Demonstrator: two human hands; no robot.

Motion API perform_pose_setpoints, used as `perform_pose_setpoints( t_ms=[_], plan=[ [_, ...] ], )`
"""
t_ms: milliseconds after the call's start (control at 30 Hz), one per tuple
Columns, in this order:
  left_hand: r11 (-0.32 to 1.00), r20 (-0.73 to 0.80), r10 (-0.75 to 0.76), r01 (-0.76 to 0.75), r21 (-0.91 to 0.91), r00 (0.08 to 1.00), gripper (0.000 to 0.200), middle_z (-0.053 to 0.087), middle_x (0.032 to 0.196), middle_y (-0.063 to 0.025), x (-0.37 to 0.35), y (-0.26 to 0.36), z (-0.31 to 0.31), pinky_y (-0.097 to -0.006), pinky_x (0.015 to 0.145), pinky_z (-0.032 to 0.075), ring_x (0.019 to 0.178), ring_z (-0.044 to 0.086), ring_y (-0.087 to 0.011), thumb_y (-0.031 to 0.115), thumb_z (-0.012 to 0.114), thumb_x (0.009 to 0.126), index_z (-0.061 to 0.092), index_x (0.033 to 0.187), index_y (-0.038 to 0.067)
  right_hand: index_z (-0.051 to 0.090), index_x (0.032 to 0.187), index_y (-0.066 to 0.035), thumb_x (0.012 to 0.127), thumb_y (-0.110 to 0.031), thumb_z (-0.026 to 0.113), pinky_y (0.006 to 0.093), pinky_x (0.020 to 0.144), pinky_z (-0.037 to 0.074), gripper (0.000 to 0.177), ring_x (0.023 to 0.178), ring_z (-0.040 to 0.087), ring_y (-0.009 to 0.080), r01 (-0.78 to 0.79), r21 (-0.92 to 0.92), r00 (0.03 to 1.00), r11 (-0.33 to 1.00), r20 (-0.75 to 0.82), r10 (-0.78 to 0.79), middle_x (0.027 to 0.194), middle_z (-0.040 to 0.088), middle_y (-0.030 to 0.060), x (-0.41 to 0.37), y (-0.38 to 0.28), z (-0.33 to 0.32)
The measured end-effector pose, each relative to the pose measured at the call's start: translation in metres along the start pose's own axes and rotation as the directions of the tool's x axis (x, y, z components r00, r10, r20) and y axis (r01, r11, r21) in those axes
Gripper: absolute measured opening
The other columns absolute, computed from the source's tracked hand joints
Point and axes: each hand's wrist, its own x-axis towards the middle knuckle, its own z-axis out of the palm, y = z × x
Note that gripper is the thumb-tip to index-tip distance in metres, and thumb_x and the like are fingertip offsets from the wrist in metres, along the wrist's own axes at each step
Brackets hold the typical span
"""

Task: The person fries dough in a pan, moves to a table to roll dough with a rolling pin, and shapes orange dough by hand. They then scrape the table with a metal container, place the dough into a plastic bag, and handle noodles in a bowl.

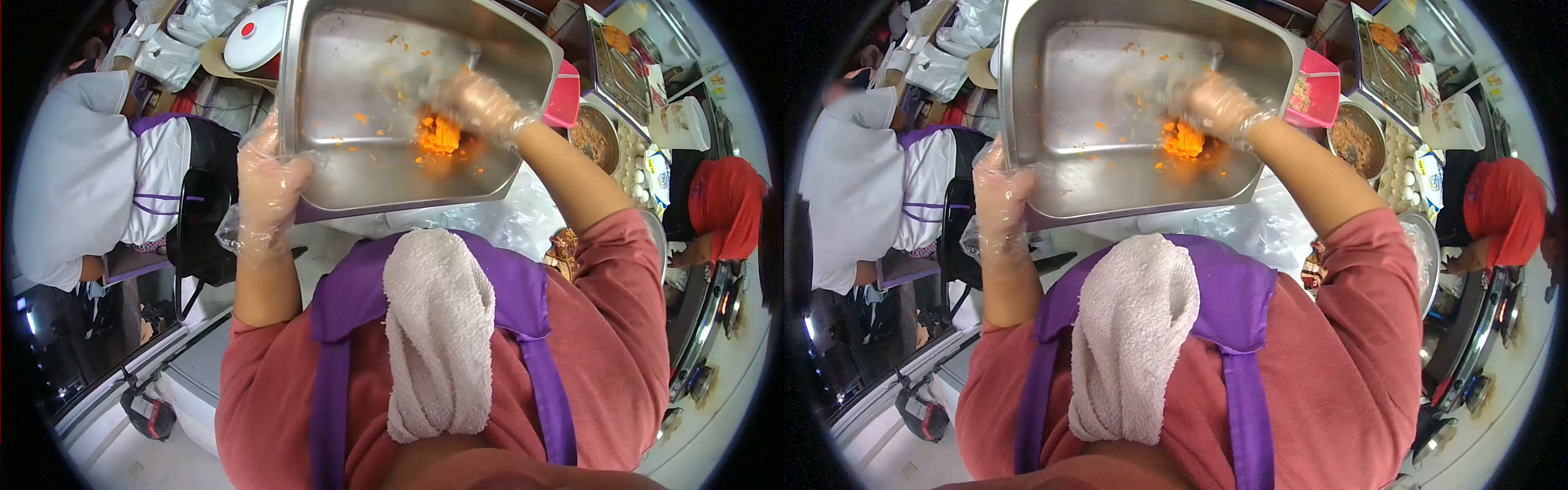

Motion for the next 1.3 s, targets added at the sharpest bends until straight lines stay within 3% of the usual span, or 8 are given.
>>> perform_pose_setpoints(
  t_ms=[67,233,500,600,800,1000,1067,1300],
  plan=[
    [0.999,0.013,0.04,-0.04,-0.007,0.999,0.048,0.058,0.094,-0.0039,-0.001,0.003,0.0,-0.0207,0.074,0.042,0.08,0.054,-0.0093,-0.004,0.048,0.059,0.055,0.106,-0.004,0.051,0.112,-0.005,0.086,-0.029,0.049,0.0397,0.086,0.041,0.036,0.096,0.051,0.0344,-0.249,-0.041,0.867,0.968,-0.455,0.204,0.103,0.053,0.0184,0.0,0.003,0.001],
    [0.996,0.007,0.086,-0.086,0.0,0.996,0.05,0.057,0.095,-0.0037,-0.008,0.009,0.011,-0.0207,0.074,0.042,0.081,0.053,-0.0093,-0.004,0.047,0.059,0.055,0.108,-0.004,0.045,0.116,-0.001,0.083,-0.042,0.052,0.0425,0.087,0.039,0.054,0.1,0.049,0.0375,-0.355,0.082,0.903,0.931,-0.23,0.364,0.104,0.052,0.0217,-0.001,-0.011,0.035],
    [0.993,-0.152,0.031,-0.013,0.121,0.988,0.048,0.059,0.089,-0.0029,-0.047,0.021,0.0,-0.021,0.069,0.043,0.075,0.054,-0.0099,-0.004,0.051,0.06,0.056,0.108,-0.004,0.051,0.104,-0.003,0.077,-0.051,0.054,0.0406,0.088,0.04,0.055,0.102,0.051,0.0319,-0.254,0.073,0.966,0.964,-0.03,0.257,0.104,0.055,0.0172,0.0,-0.073,0.04],
    [0.967,-0.167,-0.014,0.056,0.25,0.986,0.063,0.056,0.107,-0.0062,-0.079,0.037,-0.007,-0.0203,0.079,0.04,0.091,0.053,-0.0105,-0.007,0.049,0.059,0.046,0.122,-0.006,0.052,0.104,-0.005,0.075,-0.051,0.056,0.0402,0.085,0.042,0.055,0.099,0.053,0.032,-0.197,0.1,0.97,0.975,0.162,0.18,0.102,0.057,0.0162,0.003,-0.092,0.037],
    [0.697,-0.395,-0.092,0.343,0.63,0.914,0.041,0.057,0.082,-0.0047,-0.161,0.055,-0.026,-0.0256,0.059,0.04,0.066,0.048,-0.0124,0.017,0.057,0.062,0.058,0.098,-0.003,0.063,0.096,-0.017,0.071,-0.047,0.058,0.0411,0.078,0.046,0.039,0.091,0.058,0.0292,0.149,0.332,0.915,0.931,0.311,-0.257,0.091,0.062,0.0114,-0.003,-0.138,0.066],
    [0.847,-0.512,-0.134,0.366,0.385,0.848,0.044,0.055,0.083,-0.0079,-0.229,0.055,-0.039,-0.025,0.066,0.042,0.07,0.051,-0.015,0.012,0.055,0.061,0.054,0.1,-0.008,0.061,0.09,-0.011,0.07,-0.04,0.059,0.041,0.075,0.046,0.035,0.091,0.056,0.03,0.363,0.318,0.875,0.876,0.206,-0.437,0.094,0.059,0.0112,0.0,-0.209,0.15],
    [0.861,-0.579,-0.189,0.417,0.291,0.793,0.046,0.055,0.085,-0.0074,-0.251,0.056,-0.045,-0.0254,0.067,0.043,0.071,0.051,-0.0148,0.009,0.058,0.062,0.053,0.104,-0.008,0.063,0.082,-0.013,0.069,-0.035,0.06,0.0417,0.07,0.046,0.026,0.087,0.057,0.0303,0.459,0.542,0.808,0.703,0.073,-0.584,0.088,0.059,0.0109,-0.012,-0.228,0.153],
    [0.777,-0.621,-0.261,0.543,0.319,0.739,0.04,0.056,0.083,-0.007,-0.327,0.062,-0.09,-0.0244,0.066,0.043,0.072,0.052,-0.0138,0.002,0.051,0.06,0.057,0.099,-0.006,0.064,0.077,-0.016,0.069,-0.031,0.06,0.0414,0.069,0.045,0.017,0.083,0.058,0.027,0.605,0.54,0.693,0.585,0.004,-0.721,0.076,0.06,0.0087,-0.014,-0.315,0.225]
  ],
)
